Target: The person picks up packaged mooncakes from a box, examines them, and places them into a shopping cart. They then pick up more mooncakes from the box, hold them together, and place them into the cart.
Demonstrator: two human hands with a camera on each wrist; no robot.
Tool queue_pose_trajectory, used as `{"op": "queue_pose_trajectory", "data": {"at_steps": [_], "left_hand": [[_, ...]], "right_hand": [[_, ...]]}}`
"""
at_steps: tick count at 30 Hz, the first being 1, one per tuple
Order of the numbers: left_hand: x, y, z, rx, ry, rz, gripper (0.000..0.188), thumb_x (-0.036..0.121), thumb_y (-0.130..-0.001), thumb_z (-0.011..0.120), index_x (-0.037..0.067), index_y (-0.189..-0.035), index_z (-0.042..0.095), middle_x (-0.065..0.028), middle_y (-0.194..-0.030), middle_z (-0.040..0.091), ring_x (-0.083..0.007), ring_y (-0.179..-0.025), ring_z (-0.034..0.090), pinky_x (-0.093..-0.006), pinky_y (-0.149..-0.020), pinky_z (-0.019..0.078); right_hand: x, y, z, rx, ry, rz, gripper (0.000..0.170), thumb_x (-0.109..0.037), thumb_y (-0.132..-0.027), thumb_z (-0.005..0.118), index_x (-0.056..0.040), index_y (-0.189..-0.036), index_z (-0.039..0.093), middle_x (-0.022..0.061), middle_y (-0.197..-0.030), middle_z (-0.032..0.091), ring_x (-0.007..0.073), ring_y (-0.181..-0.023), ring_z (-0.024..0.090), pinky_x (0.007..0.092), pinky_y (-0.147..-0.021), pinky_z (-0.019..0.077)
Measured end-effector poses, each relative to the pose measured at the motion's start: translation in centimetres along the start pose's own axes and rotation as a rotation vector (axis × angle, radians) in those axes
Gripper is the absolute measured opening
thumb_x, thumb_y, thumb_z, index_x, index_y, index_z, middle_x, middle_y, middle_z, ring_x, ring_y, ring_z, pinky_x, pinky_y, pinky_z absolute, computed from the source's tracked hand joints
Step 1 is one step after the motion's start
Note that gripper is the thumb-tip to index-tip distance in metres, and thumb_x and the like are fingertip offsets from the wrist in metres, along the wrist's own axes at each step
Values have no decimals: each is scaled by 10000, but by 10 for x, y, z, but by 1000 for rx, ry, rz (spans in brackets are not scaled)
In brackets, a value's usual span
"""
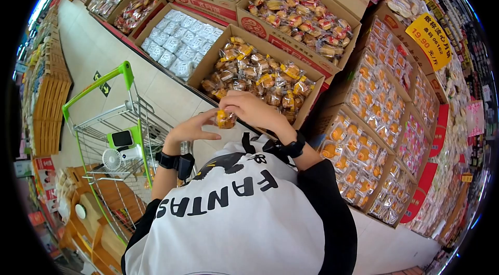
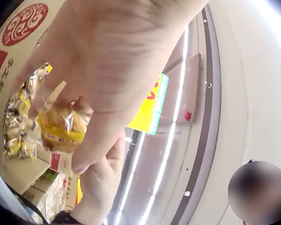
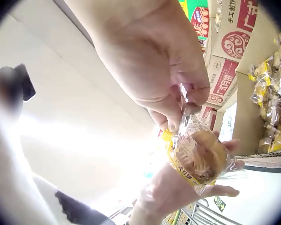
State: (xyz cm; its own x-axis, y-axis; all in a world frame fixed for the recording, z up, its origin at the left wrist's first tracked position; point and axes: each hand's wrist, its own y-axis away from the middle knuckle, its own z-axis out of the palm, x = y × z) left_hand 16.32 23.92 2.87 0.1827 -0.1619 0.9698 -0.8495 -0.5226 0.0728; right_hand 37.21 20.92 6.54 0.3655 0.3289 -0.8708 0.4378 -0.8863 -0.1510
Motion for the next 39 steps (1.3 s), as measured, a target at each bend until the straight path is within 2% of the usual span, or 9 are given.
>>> {"op": "queue_pose_trajectory", "data": {"at_steps": [7,9,18,27,29,32,33,36,39], "left_hand": [[7,-10,2,-32,198,-208,357,165,-752,636,11,-1042,495,-34,-848,595,-50,-684,527,-191,-602,412],[5,-12,6,34,253,-172,322,161,-763,624,10,-1023,511,-9,-810,600,-42,-640,518,-176,-570,404],[2,-16,12,371,417,-146,369,172,-819,554,19,-1135,441,-30,-967,563,-74,-828,518,-197,-710,405],[-14,-15,9,566,547,-191,336,145,-839,512,17,-1139,429,-34,-1007,542,-89,-917,494,-229,-793,383],[-15,-15,8,555,533,-195,342,151,-848,495,6,-1147,412,-57,-1041,526,-117,-951,491,-252,-827,385],[-13,-15,9,559,532,-199,347,151,-844,504,5,-1145,413,-57,-1037,532,-115,-944,496,-249,-824,385],[-11,-15,9,572,546,-199,346,146,-830,530,17,-1136,431,-34,-998,553,-87,-903,502,-224,-789,384],[-8,-14,9,566,549,-191,354,144,-826,538,18,-1138,430,-31,-994,556,-84,-902,503,-220,-790,383],[-3,-13,10,557,535,-193,350,161,-825,542,20,-1130,442,-25,-981,560,-77,-889,504,-215,-775,383]], "right_hand": [[4,-6,4,54,-6,-73,71,-61,-747,551,-17,-801,563,104,-757,524,239,-695,524,304,-634,418],[6,-4,0,45,-118,73,101,-72,-728,590,-27,-816,566,85,-720,515,177,-680,527,270,-605,424],[46,25,-35,271,-130,279,166,-105,-772,581,-45,-925,558,26,-854,573,91,-725,535,221,-639,432],[141,70,-42,441,55,512,160,-148,-784,532,-34,-891,567,69,-761,592,150,-660,564,259,-624,439],[148,69,-38,179,60,759,228,-185,-789,515,-73,-980,568,114,-808,592,210,-751,562,304,-671,439],[161,67,-22,-40,399,502,330,-236,-791,504,-160,-1112,524,156,-953,567,273,-902,518,339,-750,424],[165,64,-15,-169,470,605,414,-274,-780,514,-234,-1189,460,172,-1091,505,316,-1046,428,371,-823,397],[145,52,-4,-197,509,743,441,-247,-776,530,-262,-1206,436,209,-1117,470,351,-1112,345,415,-923,294],[139,44,2,-206,590,811,402,-268,-746,557,-234,-1138,476,254,-1224,334,437,-1105,320,437,-890,348]]}}
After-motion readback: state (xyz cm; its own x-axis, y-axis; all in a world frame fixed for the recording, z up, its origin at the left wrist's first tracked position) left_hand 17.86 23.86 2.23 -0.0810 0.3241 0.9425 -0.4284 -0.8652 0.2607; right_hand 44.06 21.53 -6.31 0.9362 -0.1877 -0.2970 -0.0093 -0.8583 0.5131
